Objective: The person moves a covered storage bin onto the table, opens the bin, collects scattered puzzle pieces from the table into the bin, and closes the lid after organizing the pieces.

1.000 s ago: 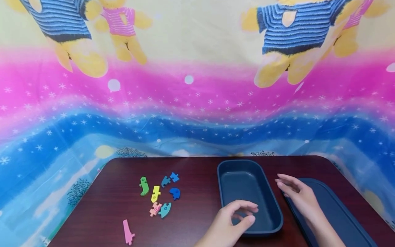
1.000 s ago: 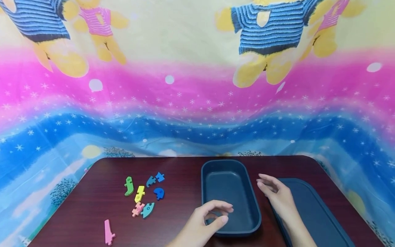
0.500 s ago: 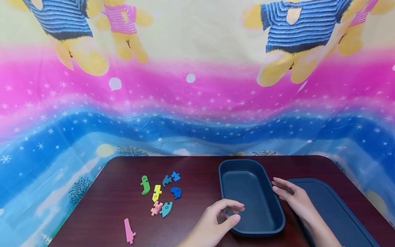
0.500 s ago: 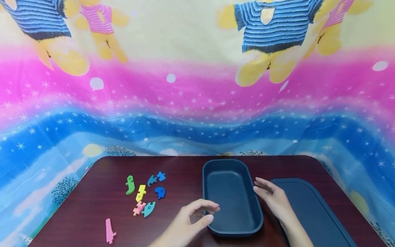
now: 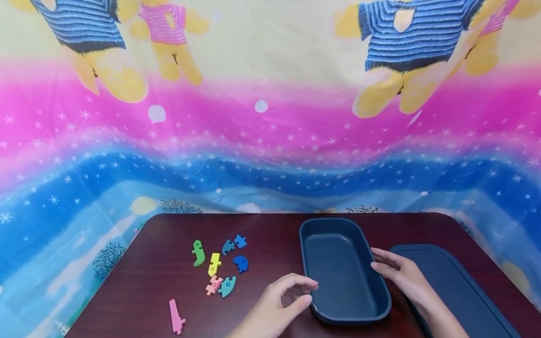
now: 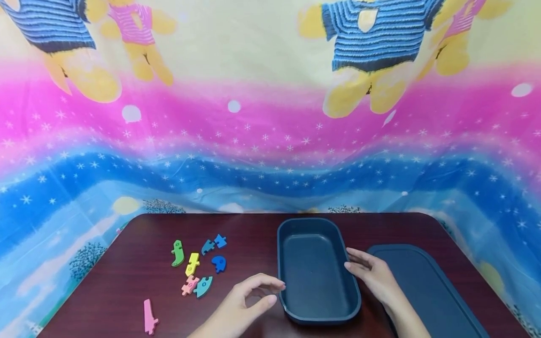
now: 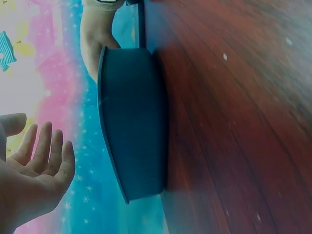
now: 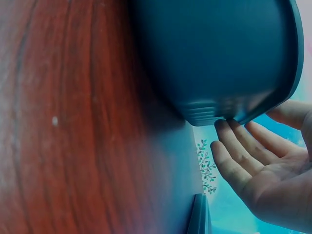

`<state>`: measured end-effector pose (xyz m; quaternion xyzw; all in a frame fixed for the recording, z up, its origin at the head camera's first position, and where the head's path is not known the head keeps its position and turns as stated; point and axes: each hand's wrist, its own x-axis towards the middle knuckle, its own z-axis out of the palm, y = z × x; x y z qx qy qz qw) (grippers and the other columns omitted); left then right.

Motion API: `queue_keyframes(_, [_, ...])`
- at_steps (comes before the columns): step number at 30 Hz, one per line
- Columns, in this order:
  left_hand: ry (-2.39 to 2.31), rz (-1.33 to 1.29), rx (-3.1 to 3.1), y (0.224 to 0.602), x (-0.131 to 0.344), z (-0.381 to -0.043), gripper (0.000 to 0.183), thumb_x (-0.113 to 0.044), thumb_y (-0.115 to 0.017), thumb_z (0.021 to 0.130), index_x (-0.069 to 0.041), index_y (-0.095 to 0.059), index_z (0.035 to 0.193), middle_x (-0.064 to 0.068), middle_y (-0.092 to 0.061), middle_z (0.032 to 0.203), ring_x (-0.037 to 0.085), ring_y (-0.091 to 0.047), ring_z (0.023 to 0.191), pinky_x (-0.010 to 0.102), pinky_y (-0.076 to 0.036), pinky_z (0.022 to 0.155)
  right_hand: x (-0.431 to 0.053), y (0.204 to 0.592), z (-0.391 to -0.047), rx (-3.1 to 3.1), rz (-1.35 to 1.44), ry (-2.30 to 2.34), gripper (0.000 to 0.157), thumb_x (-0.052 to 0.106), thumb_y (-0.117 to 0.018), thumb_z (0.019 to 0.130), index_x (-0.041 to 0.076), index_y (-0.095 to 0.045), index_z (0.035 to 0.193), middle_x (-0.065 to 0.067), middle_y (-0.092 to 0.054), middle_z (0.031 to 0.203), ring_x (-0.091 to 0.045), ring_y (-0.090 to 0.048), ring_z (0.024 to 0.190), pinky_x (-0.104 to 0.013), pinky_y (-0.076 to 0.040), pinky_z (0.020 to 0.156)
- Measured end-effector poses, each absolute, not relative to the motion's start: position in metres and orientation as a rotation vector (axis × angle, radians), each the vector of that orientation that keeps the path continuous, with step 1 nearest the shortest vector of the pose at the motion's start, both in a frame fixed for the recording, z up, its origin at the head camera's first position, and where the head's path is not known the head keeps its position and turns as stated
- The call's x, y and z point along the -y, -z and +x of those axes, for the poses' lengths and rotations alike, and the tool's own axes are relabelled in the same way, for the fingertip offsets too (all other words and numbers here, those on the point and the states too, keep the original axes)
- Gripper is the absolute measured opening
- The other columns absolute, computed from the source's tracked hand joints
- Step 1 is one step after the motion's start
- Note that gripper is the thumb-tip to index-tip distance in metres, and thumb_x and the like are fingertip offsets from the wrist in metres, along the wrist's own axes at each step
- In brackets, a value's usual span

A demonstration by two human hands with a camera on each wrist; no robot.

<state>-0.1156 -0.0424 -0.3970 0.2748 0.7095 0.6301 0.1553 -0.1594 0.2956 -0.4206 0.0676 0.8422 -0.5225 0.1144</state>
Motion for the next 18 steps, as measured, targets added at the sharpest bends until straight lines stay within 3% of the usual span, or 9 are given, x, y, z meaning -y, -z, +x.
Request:
queue_keyframes(10, [-1.638, 0.723, -2.177, 0.397, 0.064, -0.122, 0.022, -0.027, -0.057, 0.102, -0.020, -0.068, 0.119, -0.009, -0.064, 0.116, 0.008, -0.059, 0.105, 0.030, -0.050, 0.088, -0.297, 0.421, -0.158, -2.462, 0.212, 1.505, 0.075, 0.047, -0.059, 0.098, 0.000, -0.036, 0.151, -0.029, -0.041, 0.147, -0.041, -0.052, 0.125, -0.045, -0.052, 0.093])
queue_keyframes(18, [-1.548, 0.724, -2.278, 0.401, 0.086, -0.124, 0.020, -0.029, -0.058, 0.102, -0.025, -0.068, 0.118, -0.004, -0.064, 0.117, 0.008, -0.059, 0.103, 0.033, -0.050, 0.090, -0.297, 0.421, -0.159, -2.519, 0.169, 1.472, 0.071, 0.044, -0.058, 0.100, -0.002, -0.038, 0.150, -0.030, -0.043, 0.145, -0.040, -0.055, 0.121, -0.044, -0.053, 0.089])
